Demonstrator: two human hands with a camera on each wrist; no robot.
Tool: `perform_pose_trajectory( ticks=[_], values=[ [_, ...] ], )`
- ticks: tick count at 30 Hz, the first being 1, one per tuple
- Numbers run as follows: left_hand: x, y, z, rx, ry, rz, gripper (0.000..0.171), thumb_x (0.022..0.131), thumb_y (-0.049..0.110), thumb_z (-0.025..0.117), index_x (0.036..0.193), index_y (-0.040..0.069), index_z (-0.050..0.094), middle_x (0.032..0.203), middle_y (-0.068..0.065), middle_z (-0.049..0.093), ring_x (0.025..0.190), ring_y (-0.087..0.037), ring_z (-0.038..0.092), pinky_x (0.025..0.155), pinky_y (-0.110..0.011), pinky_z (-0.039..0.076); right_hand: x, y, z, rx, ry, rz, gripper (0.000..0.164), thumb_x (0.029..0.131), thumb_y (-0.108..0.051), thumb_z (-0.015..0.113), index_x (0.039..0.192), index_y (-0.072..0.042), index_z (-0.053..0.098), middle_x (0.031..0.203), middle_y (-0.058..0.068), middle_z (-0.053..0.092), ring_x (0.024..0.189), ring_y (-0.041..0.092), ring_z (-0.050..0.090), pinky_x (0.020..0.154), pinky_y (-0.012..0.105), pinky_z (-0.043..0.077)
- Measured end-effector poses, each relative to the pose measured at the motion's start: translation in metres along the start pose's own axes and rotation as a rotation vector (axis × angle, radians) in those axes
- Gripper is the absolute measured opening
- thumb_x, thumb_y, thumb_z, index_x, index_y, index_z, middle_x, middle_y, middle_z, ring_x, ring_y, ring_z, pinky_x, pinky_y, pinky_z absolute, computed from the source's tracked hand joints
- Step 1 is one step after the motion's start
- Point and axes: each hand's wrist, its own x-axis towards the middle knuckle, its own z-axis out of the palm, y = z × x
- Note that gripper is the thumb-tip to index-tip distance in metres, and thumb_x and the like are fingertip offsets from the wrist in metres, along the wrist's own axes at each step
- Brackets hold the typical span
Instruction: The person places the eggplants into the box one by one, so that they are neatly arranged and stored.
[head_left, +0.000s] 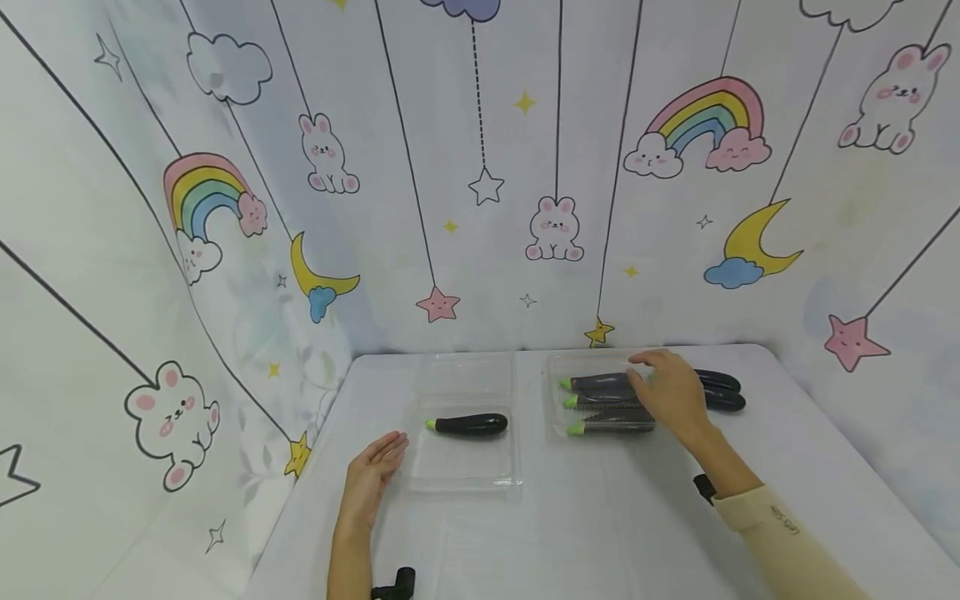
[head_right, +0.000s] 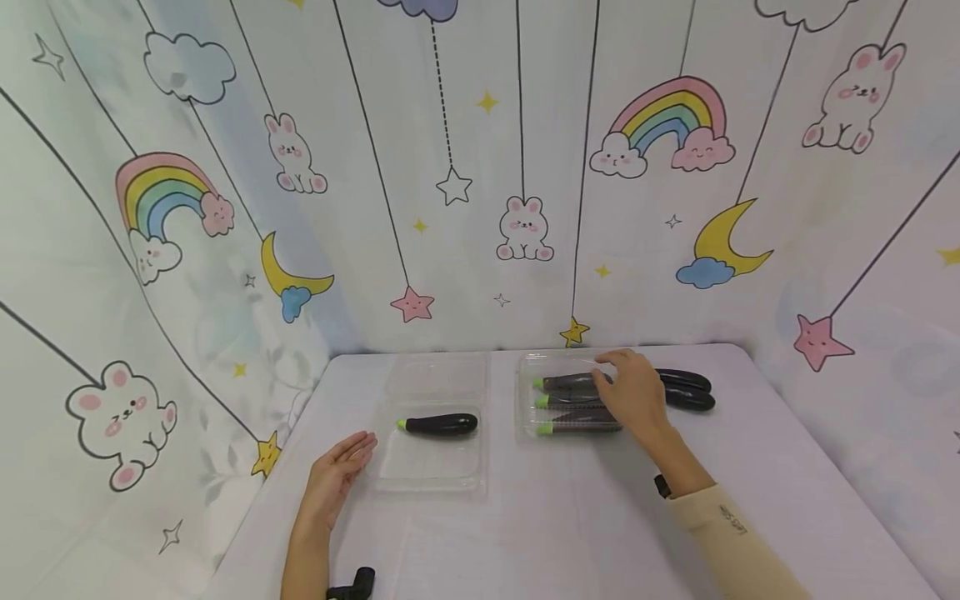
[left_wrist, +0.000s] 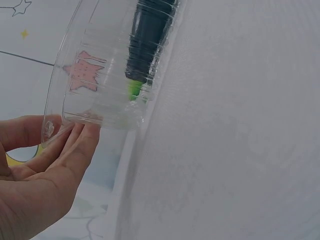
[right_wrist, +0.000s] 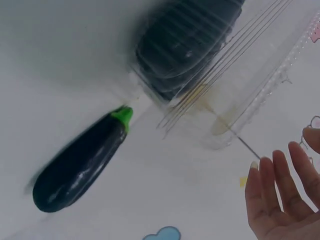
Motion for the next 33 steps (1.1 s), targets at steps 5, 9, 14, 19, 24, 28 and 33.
perform_pose_trajectory(
  ticks=[5, 9, 14, 19, 24, 28, 33],
  values=[
    [0.0, 0.001, 0.0, -0.008, -0.012, 0.001, 0.051, 0.101, -0.012, 0.052, 0.151, -0.012, 0.042, 0.154, -0.031, 0.046, 0.143, -0.035, 0.048, 0.111, -0.028, 0.048, -0.001, 0.017, -0.006, 0.003, 0.005, 0.045, 0.025, 0.096, -0.018, 0.073, 0.115, -0.003, 0.077, 0.117, 0.022, 0.072, 0.102, 0.043, 0.067, 0.077, 0.06, 0.054],
    [0.0, 0.0, 0.001, 0.004, -0.021, 0.005, 0.051, 0.101, -0.012, 0.051, 0.151, -0.012, 0.041, 0.155, -0.032, 0.044, 0.144, -0.035, 0.047, 0.112, -0.029, 0.047, -0.002, 0.036, -0.005, -0.018, 0.005, 0.066, 0.024, 0.095, -0.017, 0.072, 0.114, -0.003, 0.077, 0.116, 0.022, 0.072, 0.099, 0.043, 0.068, 0.074, 0.058, 0.055],
    [0.001, -0.001, 0.0, -0.002, -0.023, 0.0, 0.051, 0.101, -0.012, 0.051, 0.151, -0.012, 0.04, 0.155, -0.031, 0.045, 0.144, -0.035, 0.048, 0.112, -0.029, 0.047, -0.001, 0.061, -0.004, -0.038, -0.012, 0.079, 0.023, 0.094, -0.013, 0.068, 0.112, -0.004, 0.078, 0.114, 0.023, 0.072, 0.1, 0.046, 0.067, 0.068, 0.058, 0.056],
    [0.001, 0.0, -0.001, -0.004, -0.022, 0.011, 0.05, 0.101, -0.013, 0.052, 0.15, -0.013, 0.042, 0.154, -0.033, 0.045, 0.144, -0.036, 0.048, 0.11, -0.028, 0.048, 0.001, 0.078, -0.008, -0.049, -0.051, 0.098, 0.024, 0.094, -0.009, 0.063, 0.113, 0.0, 0.076, 0.112, 0.026, 0.072, 0.101, 0.049, 0.067, 0.069, 0.061, 0.056],
    [0.0, 0.0, -0.001, 0.008, -0.022, 0.016, 0.05, 0.1, -0.012, 0.053, 0.149, -0.014, 0.042, 0.153, -0.033, 0.045, 0.143, -0.037, 0.049, 0.108, -0.026, 0.049, 0.001, 0.096, -0.009, -0.098, -0.133, 0.171, 0.028, 0.095, -0.012, 0.063, 0.117, 0.002, 0.074, 0.117, 0.031, 0.069, 0.109, 0.055, 0.062, 0.076, 0.067, 0.053],
    [0.001, -0.001, -0.001, 0.002, -0.015, 0.008, 0.05, 0.1, -0.012, 0.053, 0.15, -0.013, 0.042, 0.153, -0.032, 0.046, 0.143, -0.036, 0.049, 0.109, -0.027, 0.049, 0.0, 0.11, -0.011, -0.121, -0.201, 0.199, 0.035, 0.094, -0.014, 0.065, 0.121, 0.007, 0.07, 0.118, 0.036, 0.065, 0.106, 0.056, 0.062, 0.075, 0.064, 0.054],
    [0.002, 0.0, -0.002, -0.007, -0.014, -0.001, 0.05, 0.1, -0.013, 0.052, 0.15, -0.013, 0.043, 0.154, -0.032, 0.046, 0.143, -0.035, 0.049, 0.109, -0.028, 0.049, -0.003, 0.124, -0.014, -0.146, -0.273, 0.218, 0.045, 0.091, -0.016, 0.068, 0.126, 0.013, 0.065, 0.118, 0.041, 0.062, 0.101, 0.056, 0.062, 0.073, 0.06, 0.054]
  ],
)
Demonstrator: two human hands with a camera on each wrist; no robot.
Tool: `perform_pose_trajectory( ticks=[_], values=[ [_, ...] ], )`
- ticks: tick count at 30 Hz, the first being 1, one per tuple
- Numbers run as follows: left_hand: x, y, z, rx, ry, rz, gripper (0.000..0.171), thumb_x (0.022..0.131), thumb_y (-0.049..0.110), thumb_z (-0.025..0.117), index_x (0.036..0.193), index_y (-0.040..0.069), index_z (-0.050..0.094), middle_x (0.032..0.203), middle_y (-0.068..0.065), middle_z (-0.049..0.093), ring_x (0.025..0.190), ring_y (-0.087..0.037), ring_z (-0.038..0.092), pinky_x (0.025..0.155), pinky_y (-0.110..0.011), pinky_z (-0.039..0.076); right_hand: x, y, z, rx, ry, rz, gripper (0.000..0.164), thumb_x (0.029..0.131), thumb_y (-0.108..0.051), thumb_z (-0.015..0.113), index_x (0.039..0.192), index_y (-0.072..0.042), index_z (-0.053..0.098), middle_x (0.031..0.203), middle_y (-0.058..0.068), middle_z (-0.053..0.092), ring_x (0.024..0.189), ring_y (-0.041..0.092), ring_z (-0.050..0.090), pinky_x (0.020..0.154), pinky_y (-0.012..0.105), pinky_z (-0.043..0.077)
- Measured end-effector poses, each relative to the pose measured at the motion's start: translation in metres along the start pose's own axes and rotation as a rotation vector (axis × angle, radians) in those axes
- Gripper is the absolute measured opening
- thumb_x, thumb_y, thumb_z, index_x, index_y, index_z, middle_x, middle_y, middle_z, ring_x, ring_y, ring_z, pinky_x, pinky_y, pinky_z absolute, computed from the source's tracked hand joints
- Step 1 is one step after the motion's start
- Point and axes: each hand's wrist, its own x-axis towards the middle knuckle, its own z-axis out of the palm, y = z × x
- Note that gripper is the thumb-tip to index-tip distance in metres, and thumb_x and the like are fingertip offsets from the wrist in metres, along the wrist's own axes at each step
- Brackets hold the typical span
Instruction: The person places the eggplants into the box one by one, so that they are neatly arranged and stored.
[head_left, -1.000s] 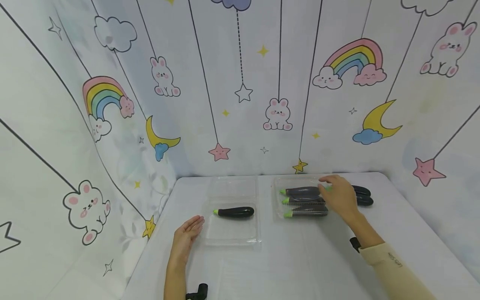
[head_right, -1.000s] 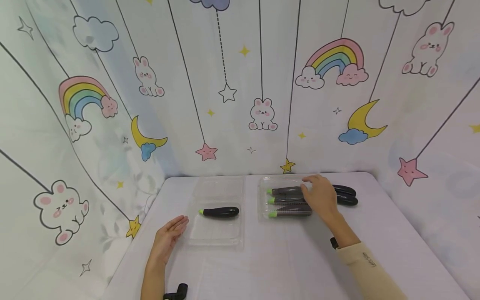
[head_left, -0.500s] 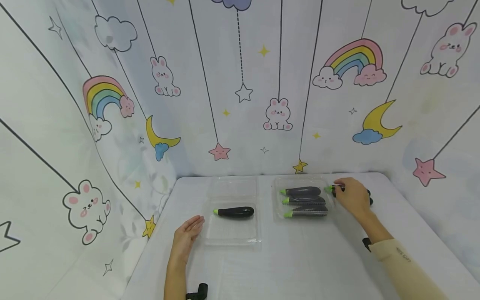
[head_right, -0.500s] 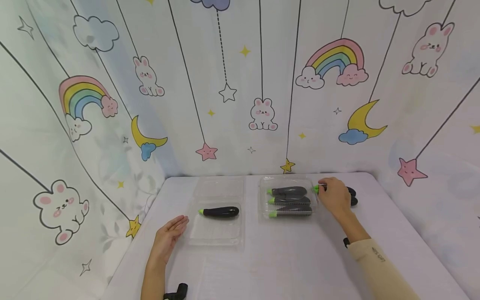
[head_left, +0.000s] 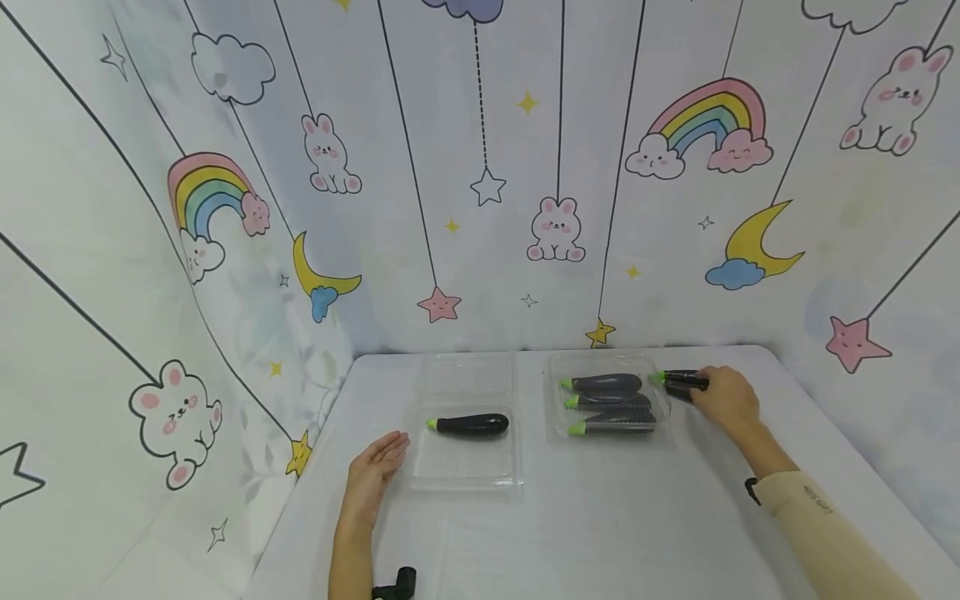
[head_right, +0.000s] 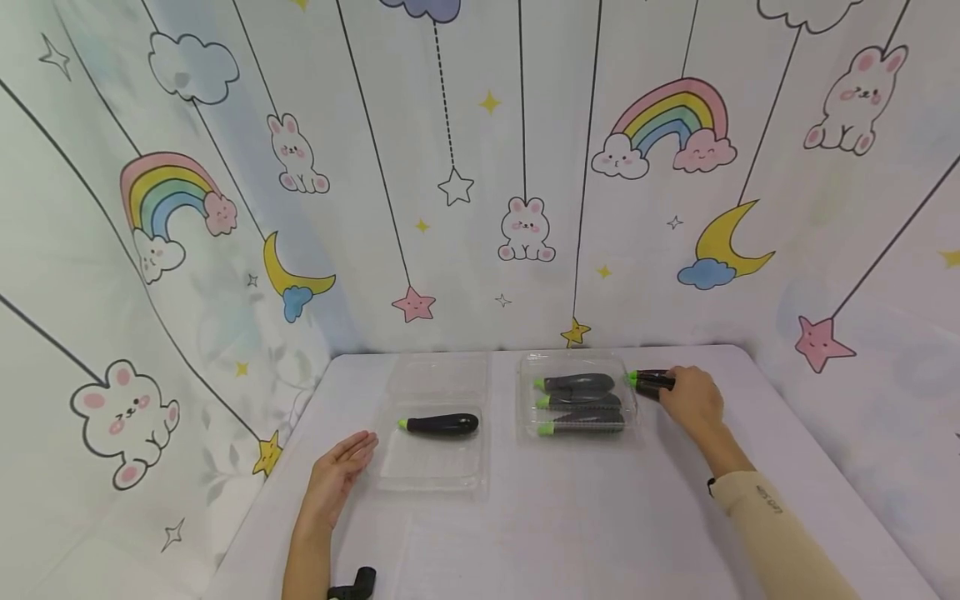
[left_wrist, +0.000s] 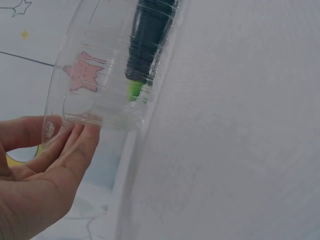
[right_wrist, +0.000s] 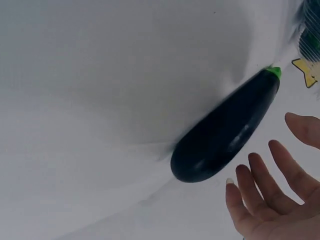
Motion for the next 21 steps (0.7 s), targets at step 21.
perform_pose_trajectory(
  ticks=[21],
  values=[
    [-0.001, 0.001, 0.002, -0.001, 0.0, 0.007, 0.05, 0.101, -0.013, 0.051, 0.15, -0.012, 0.043, 0.154, -0.032, 0.045, 0.144, -0.035, 0.047, 0.112, -0.03, 0.047, 0.002, 0.032, 0.009, -0.091, -0.035, 0.08, 0.049, 0.076, -0.005, 0.065, 0.123, 0.008, 0.066, 0.116, 0.042, 0.062, 0.1, 0.062, 0.061, 0.07, 0.067, 0.054]
  ],
)
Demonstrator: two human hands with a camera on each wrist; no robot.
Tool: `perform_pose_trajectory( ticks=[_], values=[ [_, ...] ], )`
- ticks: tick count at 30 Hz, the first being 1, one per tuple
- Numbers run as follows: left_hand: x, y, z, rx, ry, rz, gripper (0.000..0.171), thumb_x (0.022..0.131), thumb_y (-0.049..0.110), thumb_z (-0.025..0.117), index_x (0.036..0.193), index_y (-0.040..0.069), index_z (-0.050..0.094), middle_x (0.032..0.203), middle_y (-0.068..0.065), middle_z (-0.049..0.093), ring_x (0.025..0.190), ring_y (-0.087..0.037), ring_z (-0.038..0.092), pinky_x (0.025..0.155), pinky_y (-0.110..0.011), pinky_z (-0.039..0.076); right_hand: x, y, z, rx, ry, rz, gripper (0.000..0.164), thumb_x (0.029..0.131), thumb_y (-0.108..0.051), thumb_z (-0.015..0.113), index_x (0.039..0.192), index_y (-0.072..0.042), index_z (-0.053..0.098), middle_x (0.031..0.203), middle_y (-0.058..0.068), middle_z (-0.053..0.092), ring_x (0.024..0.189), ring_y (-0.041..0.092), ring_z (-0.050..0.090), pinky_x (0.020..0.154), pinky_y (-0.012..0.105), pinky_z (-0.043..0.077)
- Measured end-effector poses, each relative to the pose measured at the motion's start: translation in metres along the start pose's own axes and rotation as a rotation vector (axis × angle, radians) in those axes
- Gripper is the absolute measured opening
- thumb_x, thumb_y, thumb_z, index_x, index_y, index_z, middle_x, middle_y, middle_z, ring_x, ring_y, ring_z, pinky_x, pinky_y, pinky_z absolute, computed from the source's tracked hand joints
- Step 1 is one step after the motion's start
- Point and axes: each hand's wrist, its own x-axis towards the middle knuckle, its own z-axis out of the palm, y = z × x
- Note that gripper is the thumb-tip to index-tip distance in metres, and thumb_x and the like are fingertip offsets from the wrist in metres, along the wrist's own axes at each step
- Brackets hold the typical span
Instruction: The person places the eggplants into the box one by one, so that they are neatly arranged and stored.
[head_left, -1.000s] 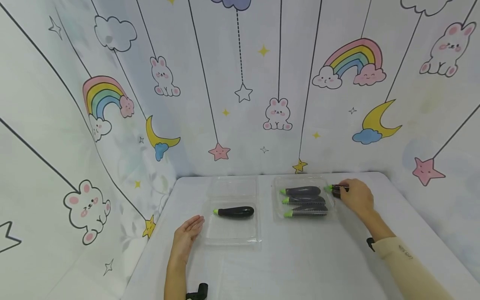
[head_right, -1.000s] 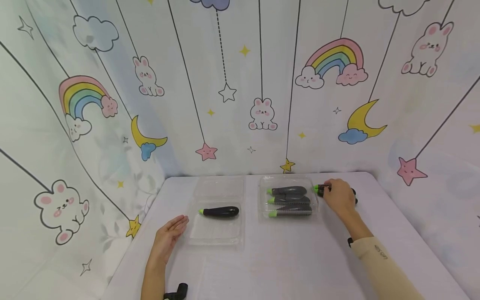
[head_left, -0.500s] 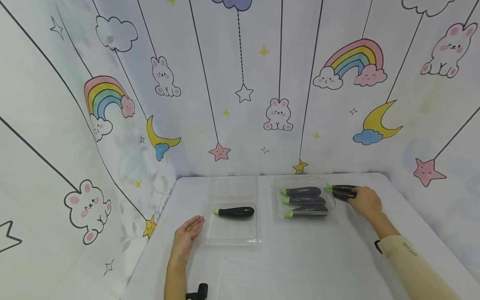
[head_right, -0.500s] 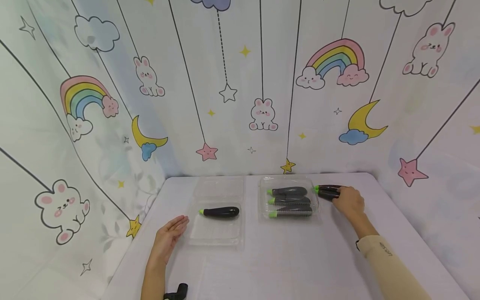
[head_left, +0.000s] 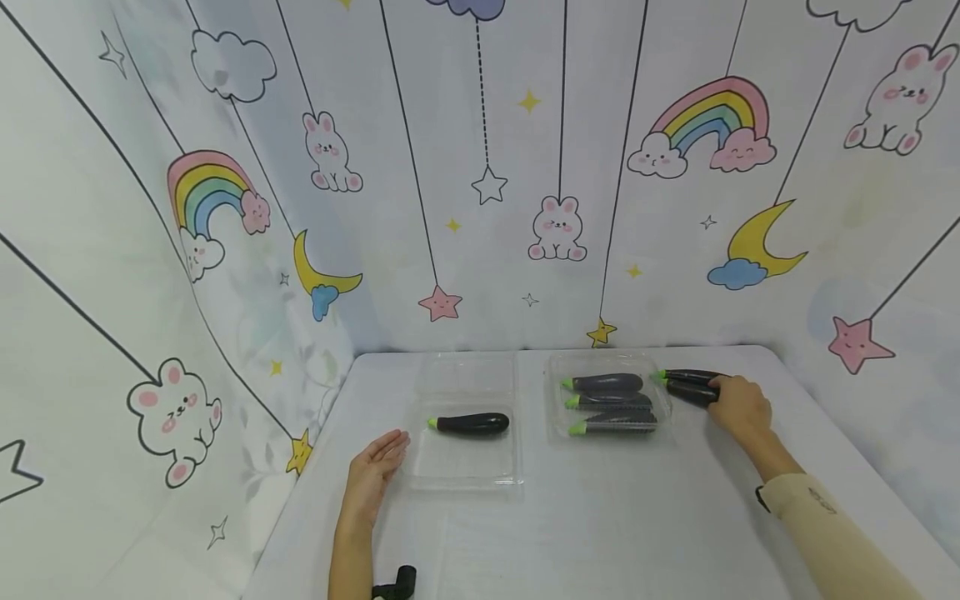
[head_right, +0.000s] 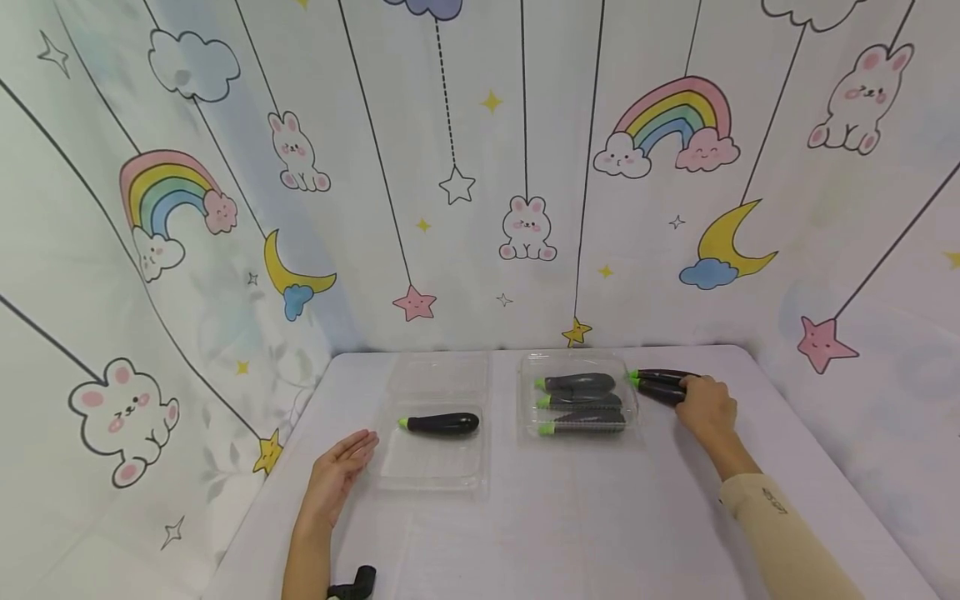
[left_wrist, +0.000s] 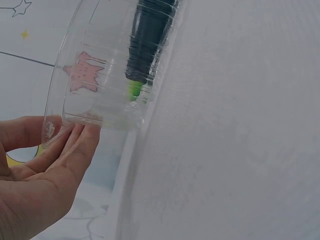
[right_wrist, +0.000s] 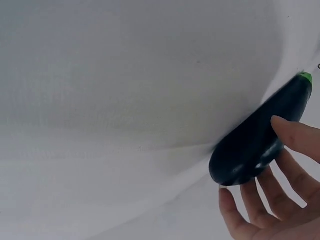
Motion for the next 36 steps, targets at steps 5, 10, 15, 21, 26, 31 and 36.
perform_pose_trajectory(
  ticks=[5, 10, 15, 21, 26, 31, 36],
  values=[
    [-0.001, 0.0, 0.0, 0.008, 0.0, -0.004, 0.05, 0.101, -0.013, 0.051, 0.15, -0.012, 0.043, 0.155, -0.032, 0.045, 0.144, -0.035, 0.047, 0.112, -0.029, 0.047, -0.003, 0.003, 0.0, 0.009, -0.001, -0.01, 0.049, 0.077, -0.007, 0.069, 0.123, 0.008, 0.066, 0.118, 0.043, 0.061, 0.101, 0.061, 0.062, 0.071, 0.065, 0.055],
    [0.0, 0.0, 0.0, 0.016, 0.001, -0.004, 0.05, 0.101, -0.012, 0.051, 0.15, -0.012, 0.042, 0.154, -0.031, 0.045, 0.144, -0.035, 0.047, 0.111, -0.027, 0.047, -0.009, 0.0, -0.005, 0.027, 0.002, -0.04, 0.046, 0.082, -0.009, 0.071, 0.124, 0.008, 0.066, 0.118, 0.043, 0.061, 0.1, 0.059, 0.063, 0.071, 0.063, 0.055],
    [0.002, 0.001, -0.001, 0.006, -0.001, 0.006, 0.049, 0.101, -0.012, 0.051, 0.15, -0.012, 0.042, 0.154, -0.031, 0.046, 0.144, -0.035, 0.048, 0.112, -0.029, 0.046, -0.011, -0.006, -0.013, 0.054, 0.041, -0.072, 0.044, 0.085, -0.009, 0.072, 0.125, 0.007, 0.066, 0.114, 0.042, 0.062, 0.087, 0.05, 0.065, 0.058, 0.053, 0.053],
    [0.002, 0.001, -0.002, 0.009, -0.004, 0.007, 0.049, 0.101, -0.013, 0.049, 0.15, -0.012, 0.042, 0.153, -0.031, 0.047, 0.144, -0.035, 0.048, 0.112, -0.029, 0.046, -0.013, -0.014, -0.021, 0.081, 0.108, -0.11, 0.041, 0.087, -0.008, 0.073, 0.124, 0.009, 0.067, 0.109, 0.038, 0.064, 0.086, 0.051, 0.065, 0.057, 0.054, 0.052],
    [0.002, 0.001, -0.002, 0.013, -0.003, 0.009, 0.049, 0.101, -0.012, 0.049, 0.15, -0.012, 0.043, 0.153, -0.03, 0.049, 0.144, -0.035, 0.048, 0.111, -0.029, 0.047, -0.013, -0.025, -0.028, 0.092, 0.149, -0.124, 0.041, 0.089, -0.009, 0.074, 0.125, 0.009, 0.066, 0.114, 0.039, 0.062, 0.099, 0.058, 0.061, 0.068, 0.065, 0.052],
    [0.002, 0.0, -0.001, 0.022, 0.001, 0.005, 0.049, 0.101, -0.011, 0.051, 0.15, -0.011, 0.043, 0.152, -0.029, 0.049, 0.144, -0.035, 0.048, 0.111, -0.028, 0.047, -0.015, -0.037, -0.038, 0.103, 0.188, -0.131, 0.042, 0.09, -0.009, 0.075, 0.127, 0.008, 0.065, 0.116, 0.04, 0.06, 0.101, 0.06, 0.059, 0.07, 0.068, 0.05],
    [0.002, 0.0, -0.002, 0.012, -0.001, 0.001, 0.05, 0.102, -0.011, 0.052, 0.15, -0.012, 0.042, 0.153, -0.03, 0.048, 0.144, -0.035, 0.048, 0.111, -0.028, 0.047, -0.018, -0.045, -0.044, 0.114, 0.217, -0.147, 0.043, 0.091, -0.009, 0.075, 0.129, 0.009, 0.064, 0.12, 0.04, 0.059, 0.104, 0.06, 0.058, 0.072, 0.069, 0.051]
  ],
)
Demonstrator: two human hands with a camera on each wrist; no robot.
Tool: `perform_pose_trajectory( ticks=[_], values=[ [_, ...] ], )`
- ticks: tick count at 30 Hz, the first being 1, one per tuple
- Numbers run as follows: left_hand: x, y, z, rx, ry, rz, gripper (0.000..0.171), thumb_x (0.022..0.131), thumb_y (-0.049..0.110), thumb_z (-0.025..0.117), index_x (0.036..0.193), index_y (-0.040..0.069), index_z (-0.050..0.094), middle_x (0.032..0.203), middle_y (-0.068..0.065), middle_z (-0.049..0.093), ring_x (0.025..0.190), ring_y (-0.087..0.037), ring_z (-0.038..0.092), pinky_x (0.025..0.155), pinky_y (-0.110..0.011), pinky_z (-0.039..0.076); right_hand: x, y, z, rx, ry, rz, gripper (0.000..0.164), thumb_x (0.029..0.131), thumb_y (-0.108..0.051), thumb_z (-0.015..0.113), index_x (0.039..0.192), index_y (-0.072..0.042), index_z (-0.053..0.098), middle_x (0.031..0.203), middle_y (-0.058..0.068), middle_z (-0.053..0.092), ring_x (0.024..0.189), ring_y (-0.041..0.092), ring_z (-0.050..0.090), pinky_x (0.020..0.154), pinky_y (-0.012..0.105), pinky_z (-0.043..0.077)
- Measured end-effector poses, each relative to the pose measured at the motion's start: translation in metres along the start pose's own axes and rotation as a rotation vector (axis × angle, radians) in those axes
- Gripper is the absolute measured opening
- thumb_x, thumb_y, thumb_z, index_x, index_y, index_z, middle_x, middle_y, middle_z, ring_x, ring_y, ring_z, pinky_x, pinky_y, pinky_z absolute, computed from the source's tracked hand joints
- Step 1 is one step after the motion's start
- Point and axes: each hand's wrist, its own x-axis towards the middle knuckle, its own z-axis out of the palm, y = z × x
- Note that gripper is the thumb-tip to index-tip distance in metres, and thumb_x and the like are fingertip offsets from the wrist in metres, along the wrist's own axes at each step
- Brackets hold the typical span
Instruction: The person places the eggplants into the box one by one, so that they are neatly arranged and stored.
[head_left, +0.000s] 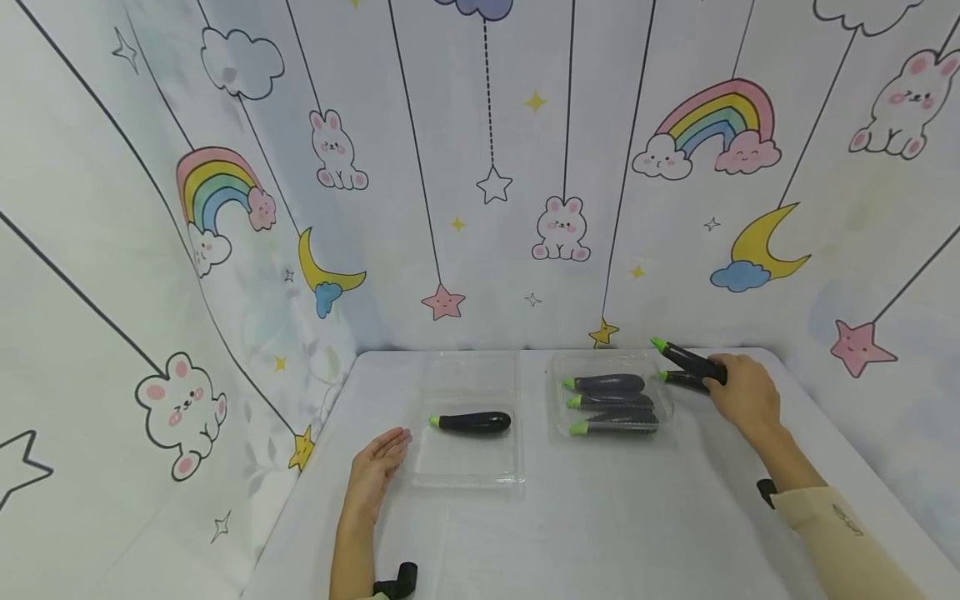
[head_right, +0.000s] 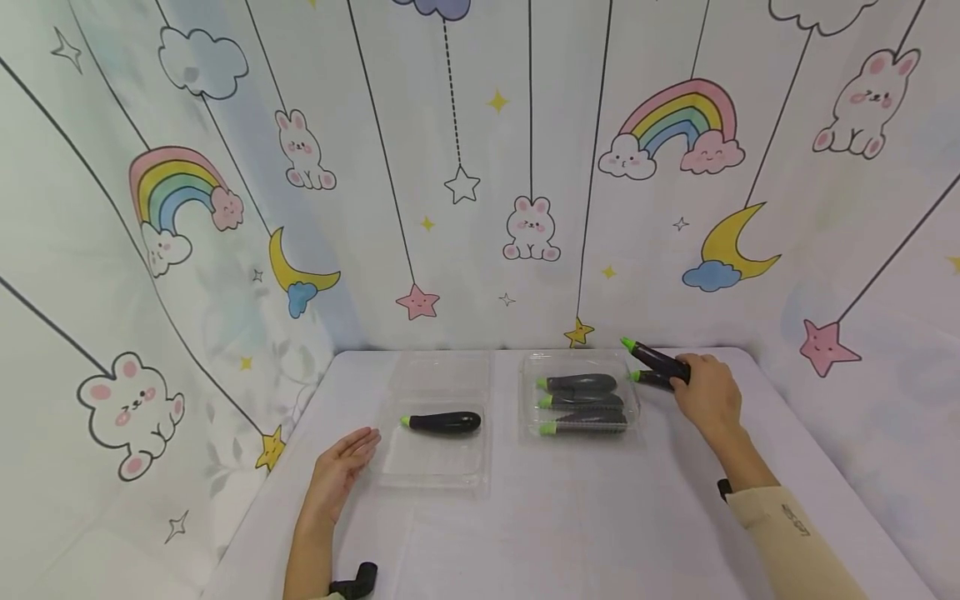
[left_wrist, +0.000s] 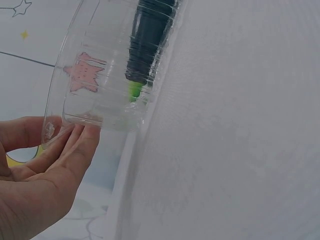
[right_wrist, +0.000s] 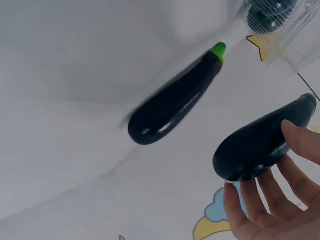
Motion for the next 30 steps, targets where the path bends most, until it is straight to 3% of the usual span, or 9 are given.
perform_pose_trajectory(
  ticks=[18, 30],
  values=[
    [-0.001, 0.0, 0.002, 0.015, 0.008, -0.004, 0.049, 0.102, -0.01, 0.052, 0.15, -0.011, 0.044, 0.153, -0.029, 0.049, 0.143, -0.034, 0.049, 0.109, -0.026, 0.049, -0.009, -0.038, -0.009, 0.031, 0.057, -0.042, 0.044, 0.092, -0.008, 0.076, 0.131, 0.006, 0.064, 0.128, 0.038, 0.059, 0.116, 0.059, 0.055, 0.085, 0.074, 0.047],
    [-0.001, 0.001, 0.002, 0.016, 0.011, -0.004, 0.048, 0.102, -0.01, 0.052, 0.15, -0.011, 0.044, 0.154, -0.03, 0.047, 0.143, -0.034, 0.049, 0.108, -0.026, 0.049, -0.014, -0.061, -0.01, 0.061, 0.066, -0.077, 0.044, 0.092, -0.008, 0.077, 0.132, 0.005, 0.064, 0.129, 0.036, 0.059, 0.116, 0.058, 0.055, 0.085, 0.074, 0.047]
  ],
)
